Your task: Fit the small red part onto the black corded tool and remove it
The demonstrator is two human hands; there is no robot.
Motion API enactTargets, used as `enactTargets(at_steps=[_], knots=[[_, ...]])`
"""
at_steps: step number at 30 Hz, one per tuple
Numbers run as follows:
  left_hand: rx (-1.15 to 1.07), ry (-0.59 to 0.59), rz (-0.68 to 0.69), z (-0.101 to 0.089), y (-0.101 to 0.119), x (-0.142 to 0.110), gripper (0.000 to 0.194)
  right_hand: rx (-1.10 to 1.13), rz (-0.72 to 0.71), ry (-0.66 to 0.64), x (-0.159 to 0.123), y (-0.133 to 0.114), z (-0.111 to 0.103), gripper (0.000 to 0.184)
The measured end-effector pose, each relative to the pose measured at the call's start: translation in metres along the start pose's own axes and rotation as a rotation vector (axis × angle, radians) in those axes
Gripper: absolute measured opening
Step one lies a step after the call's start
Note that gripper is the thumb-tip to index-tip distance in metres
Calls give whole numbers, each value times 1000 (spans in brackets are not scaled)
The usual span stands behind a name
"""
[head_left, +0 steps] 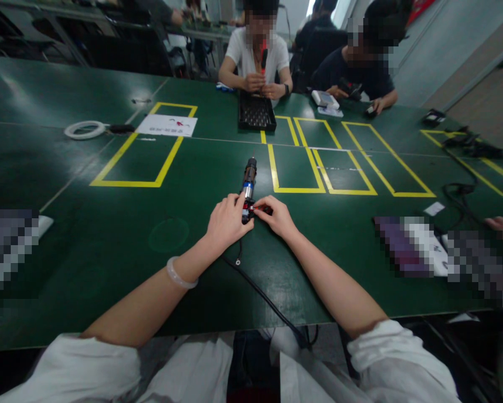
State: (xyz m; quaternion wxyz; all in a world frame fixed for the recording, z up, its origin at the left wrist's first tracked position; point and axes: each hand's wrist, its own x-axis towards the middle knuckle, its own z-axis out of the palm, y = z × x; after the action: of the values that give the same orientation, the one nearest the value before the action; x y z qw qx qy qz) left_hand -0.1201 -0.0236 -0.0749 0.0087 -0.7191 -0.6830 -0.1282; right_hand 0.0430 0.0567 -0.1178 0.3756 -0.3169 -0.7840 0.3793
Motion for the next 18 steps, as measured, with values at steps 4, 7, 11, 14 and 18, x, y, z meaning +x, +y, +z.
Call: enactTargets(at_steps=[4, 7, 11, 14, 18], knots=[[-2, 2, 4, 0, 0, 0, 65, -25, -23, 6, -1, -3, -2, 12], [2, -1, 8, 0, 0, 0, 65, -42, -9, 19, -1, -5, -2, 16], [8, -5, 5, 1, -1, 1, 70, -2, 60, 45, -3, -4, -1, 21], [9, -11, -21, 1, -1, 3, 74, 57, 106, 58, -3, -1, -1, 21], [25, -4, -72, 0, 3, 9, 71, 118, 122, 77, -3, 1, -1, 18]])
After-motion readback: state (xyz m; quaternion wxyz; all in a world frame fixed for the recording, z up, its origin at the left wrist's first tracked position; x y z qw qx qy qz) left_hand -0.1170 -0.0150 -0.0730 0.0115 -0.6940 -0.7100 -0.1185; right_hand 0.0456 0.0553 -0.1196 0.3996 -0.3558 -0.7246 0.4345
